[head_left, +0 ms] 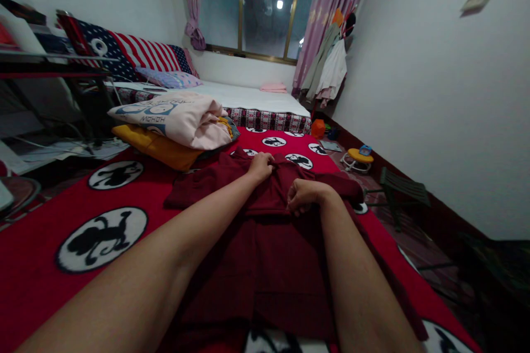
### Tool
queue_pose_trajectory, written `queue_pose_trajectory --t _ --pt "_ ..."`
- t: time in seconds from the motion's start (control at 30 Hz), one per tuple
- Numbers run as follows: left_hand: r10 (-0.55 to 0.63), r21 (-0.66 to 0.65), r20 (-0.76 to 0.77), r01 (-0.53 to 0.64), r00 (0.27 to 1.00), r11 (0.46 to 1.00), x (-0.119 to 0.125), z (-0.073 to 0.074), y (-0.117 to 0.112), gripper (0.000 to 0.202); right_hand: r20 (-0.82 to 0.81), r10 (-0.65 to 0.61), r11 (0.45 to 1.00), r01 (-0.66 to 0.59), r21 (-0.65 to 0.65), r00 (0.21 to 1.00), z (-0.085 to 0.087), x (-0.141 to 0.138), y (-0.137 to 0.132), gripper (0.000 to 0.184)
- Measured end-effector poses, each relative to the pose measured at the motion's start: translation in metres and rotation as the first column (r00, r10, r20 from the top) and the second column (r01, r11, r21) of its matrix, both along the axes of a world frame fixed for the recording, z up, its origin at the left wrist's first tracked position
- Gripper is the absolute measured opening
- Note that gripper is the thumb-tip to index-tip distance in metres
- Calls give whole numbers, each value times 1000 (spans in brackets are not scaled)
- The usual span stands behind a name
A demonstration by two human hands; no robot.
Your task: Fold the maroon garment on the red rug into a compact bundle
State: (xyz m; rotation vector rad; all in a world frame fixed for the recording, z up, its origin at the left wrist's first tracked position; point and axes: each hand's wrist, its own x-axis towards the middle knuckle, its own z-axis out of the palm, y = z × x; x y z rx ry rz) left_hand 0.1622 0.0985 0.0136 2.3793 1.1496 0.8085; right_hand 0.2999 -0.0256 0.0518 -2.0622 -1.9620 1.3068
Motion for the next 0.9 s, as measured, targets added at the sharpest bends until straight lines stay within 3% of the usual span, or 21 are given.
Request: queue_pose_trajectory --t 0.1,0.17,0.27,0.4,0.47,0.57,0.63,0.7,0.8,0.9 --pt "-107 -35 -5 106 994 994 -12 -5 -12 65 101 -70 996 63 66 992 12 -3 0 12" --pt "-201 -38 -51 199 978 979 -28 -9 -27 77 163 -102 971 62 230 981 19 -8 1 14" --pt "-322 -12 -213 327 922 945 -68 -17 -58 64 176 -108 866 6 499 979 16 -25 5 12" --pt "-360 38 -304 389 882 921 -138 -23 -90 49 120 12 873 -69 483 993 -10 -55 12 9" --pt "-304 43 -223 321 926 946 -174 -24 -92 43 183 -11 863 -83 498 983 -22 -65 15 12" --pt "20 110 -96 -9 995 994 -222 -25 -80 38 233 -68 840 -70 538 970 -29 -71 17 15" --pt "294 154 -91 -278 951 948 -243 -25 -70 50 209 -87 844 -39 536 974 -28 -72 17 13" --pt "473 152 -147 -452 869 879 -254 -24 -64 69 166 -102 836 -6 548 981 -27 -75 17 12" --pt "524 78 -218 -520 823 850 -255 -22 -62 64 75 -68 804 10 594 995 -30 -80 18 11" --pt "472 -55 -190 -490 861 870 -252 -17 -59 42 -63 -38 804 68 591 997 -36 -83 21 11"
